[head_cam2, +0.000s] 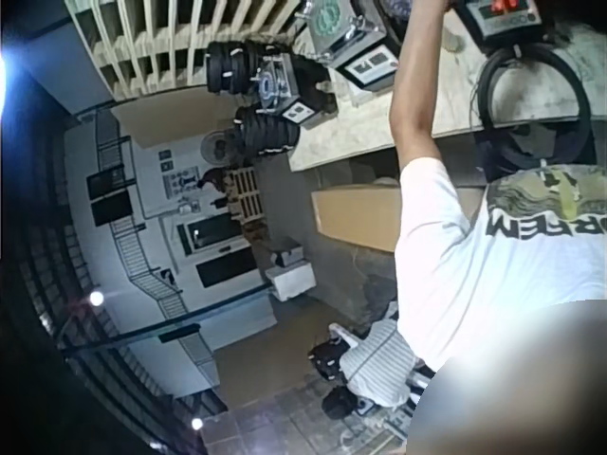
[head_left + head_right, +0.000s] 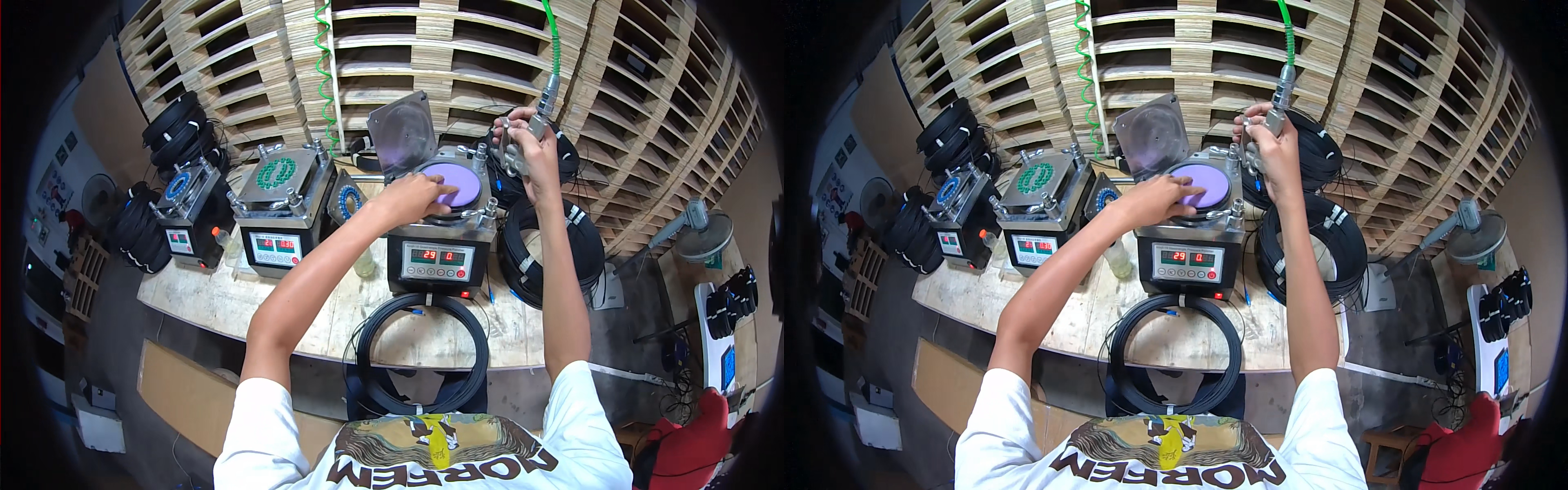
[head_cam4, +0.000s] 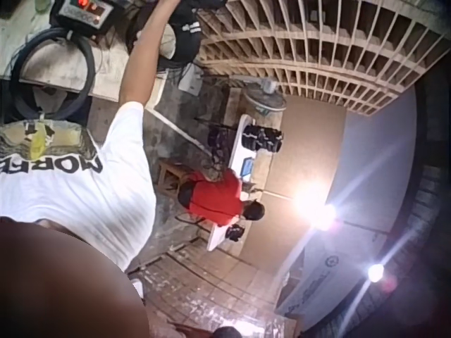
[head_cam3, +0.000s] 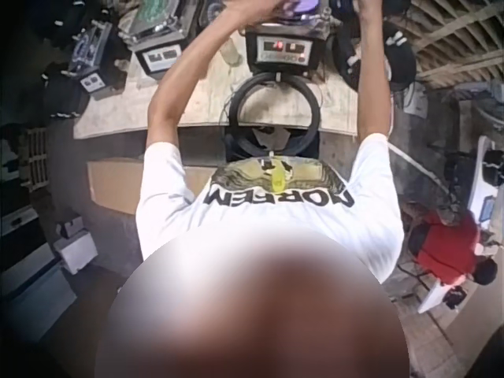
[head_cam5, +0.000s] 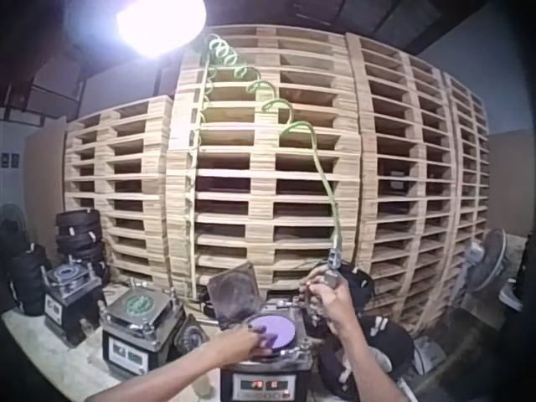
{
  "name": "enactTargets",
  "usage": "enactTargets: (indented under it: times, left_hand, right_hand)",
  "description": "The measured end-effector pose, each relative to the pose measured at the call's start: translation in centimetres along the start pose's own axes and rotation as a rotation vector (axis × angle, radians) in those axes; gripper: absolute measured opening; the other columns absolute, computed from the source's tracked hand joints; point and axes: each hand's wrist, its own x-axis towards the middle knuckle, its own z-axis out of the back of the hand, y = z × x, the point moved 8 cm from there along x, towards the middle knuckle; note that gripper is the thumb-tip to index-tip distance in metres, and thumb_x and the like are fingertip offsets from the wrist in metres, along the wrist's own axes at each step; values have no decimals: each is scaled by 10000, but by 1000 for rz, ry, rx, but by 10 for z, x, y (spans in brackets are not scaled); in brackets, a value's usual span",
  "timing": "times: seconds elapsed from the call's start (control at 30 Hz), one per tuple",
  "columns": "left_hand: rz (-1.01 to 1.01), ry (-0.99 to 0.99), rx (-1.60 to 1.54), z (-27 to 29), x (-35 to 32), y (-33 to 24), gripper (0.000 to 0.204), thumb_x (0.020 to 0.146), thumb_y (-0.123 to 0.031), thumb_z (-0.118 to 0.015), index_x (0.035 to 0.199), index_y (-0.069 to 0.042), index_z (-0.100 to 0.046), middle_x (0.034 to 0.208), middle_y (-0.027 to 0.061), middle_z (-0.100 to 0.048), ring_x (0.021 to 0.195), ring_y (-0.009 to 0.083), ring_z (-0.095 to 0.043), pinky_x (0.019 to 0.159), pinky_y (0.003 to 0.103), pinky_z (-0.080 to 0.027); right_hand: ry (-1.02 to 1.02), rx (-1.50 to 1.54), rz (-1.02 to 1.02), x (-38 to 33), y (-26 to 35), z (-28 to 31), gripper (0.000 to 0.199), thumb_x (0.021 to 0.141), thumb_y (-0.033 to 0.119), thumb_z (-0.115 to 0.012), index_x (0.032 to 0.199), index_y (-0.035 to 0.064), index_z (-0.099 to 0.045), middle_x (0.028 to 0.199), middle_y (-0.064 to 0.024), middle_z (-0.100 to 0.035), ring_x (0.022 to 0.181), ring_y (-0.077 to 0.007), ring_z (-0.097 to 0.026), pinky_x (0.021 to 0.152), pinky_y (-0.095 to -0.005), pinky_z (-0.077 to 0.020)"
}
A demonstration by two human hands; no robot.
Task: The recorder prepares fiber optic cable connectors by mounting them in a jig and using industrial polishing machines to refine the tips.
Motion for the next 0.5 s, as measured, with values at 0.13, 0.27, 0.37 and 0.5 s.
enactTargets:
  times: [0.13,0.27,0.37,0.5]
  left_hand:
    - [8,122,-104,-21,7,18,428,988,-352,-568,1374,-171,-594,1420,199,-535,1203,410,-568,1029,471,-461]
    - [-22,57,-49,-22,9,29,399,984,-326,-577,1351,-176,-618,1412,199,-546,1197,407,-578,1041,461,-456]
    - [127,255,-166,-23,14,39,362,977,-305,-586,1314,-187,-650,1385,201,-570,1156,404,-603,1026,457,-468]
    - [218,-20,-645,15,30,44,402,1024,-299,-554,1328,-45,-614,1296,141,-642,1141,230,-646,968,373,-518]
  right_hand:
    - [41,25,-66,6,-7,14,249,886,12,-552,1134,24,-559,1007,-157,-696,859,-197,-692,793,-337,-587]
    - [105,51,-138,4,-17,8,278,892,47,-566,1168,25,-538,1039,-184,-695,893,-215,-699,825,-349,-599]
    - [149,46,-178,2,-25,1,276,893,66,-572,1163,23,-533,1056,-201,-692,925,-232,-707,813,-354,-604]
    - [292,34,-293,5,-42,-22,336,952,197,-629,1209,2,-538,1007,-212,-713,851,-262,-732,779,-349,-609]
